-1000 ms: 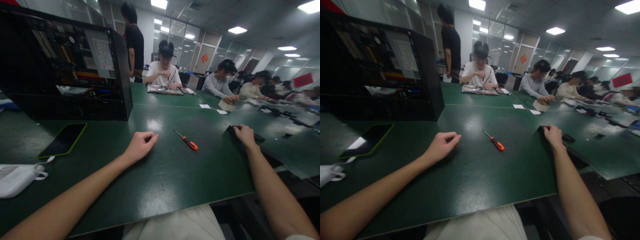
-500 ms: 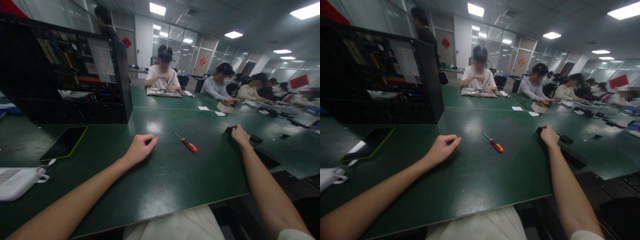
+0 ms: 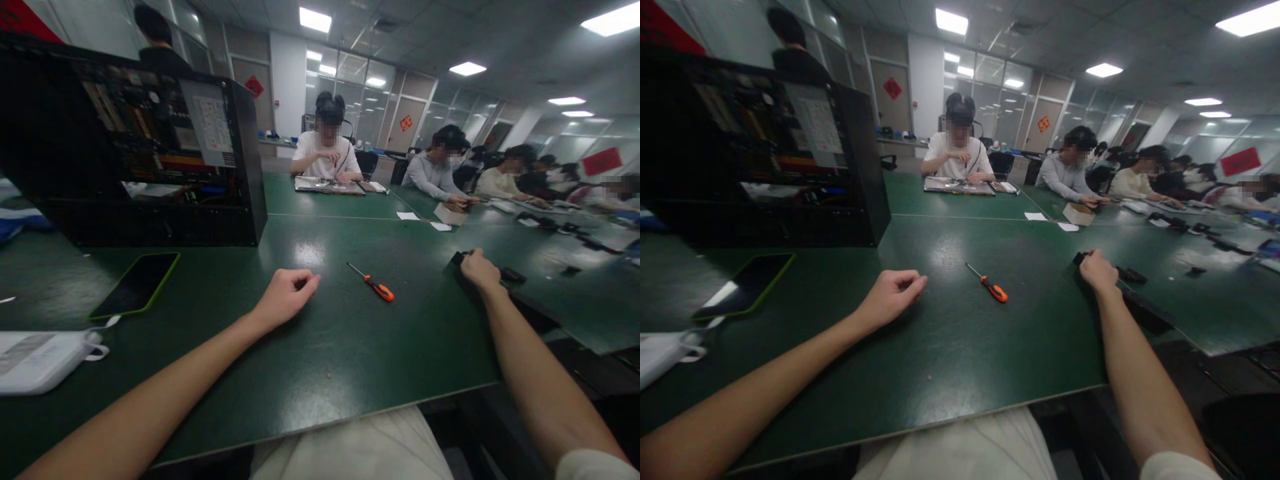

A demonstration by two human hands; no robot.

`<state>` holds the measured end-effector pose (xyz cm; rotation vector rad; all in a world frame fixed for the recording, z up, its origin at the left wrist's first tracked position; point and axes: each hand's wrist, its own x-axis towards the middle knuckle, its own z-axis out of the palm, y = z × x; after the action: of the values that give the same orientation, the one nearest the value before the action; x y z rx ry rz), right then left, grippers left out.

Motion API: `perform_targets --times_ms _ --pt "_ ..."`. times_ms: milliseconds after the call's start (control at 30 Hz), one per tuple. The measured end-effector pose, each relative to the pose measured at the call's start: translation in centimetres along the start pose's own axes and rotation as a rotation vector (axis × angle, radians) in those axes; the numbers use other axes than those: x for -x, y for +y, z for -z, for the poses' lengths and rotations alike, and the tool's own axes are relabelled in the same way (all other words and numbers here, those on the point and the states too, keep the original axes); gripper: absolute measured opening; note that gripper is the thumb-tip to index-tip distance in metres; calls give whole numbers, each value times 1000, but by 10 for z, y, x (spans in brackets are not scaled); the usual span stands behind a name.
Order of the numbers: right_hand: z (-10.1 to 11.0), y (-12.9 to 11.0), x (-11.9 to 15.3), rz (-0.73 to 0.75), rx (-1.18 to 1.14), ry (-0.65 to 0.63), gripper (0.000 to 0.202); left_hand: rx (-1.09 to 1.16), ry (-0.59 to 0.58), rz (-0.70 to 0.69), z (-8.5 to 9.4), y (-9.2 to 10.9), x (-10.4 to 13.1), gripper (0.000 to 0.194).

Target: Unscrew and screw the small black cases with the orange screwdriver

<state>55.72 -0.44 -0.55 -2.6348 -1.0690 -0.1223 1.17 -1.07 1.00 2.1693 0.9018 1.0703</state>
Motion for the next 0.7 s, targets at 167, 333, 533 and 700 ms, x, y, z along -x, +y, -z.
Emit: perform_targets --times_ms 167,333,533,700 --pt "1 -5 1 -27 -19 -6 51 19 -12 5 -1 2 1 48" --pt "15 -3 -1 10 -56 0 51 32 8 23 -1 1 0 48" --pt "63 48 13 34 -65 22 46 53 12 13 0 5 0 49" --pt "84 113 43 84 -126 -93 34 55 -2 18 -3 6 1 48"
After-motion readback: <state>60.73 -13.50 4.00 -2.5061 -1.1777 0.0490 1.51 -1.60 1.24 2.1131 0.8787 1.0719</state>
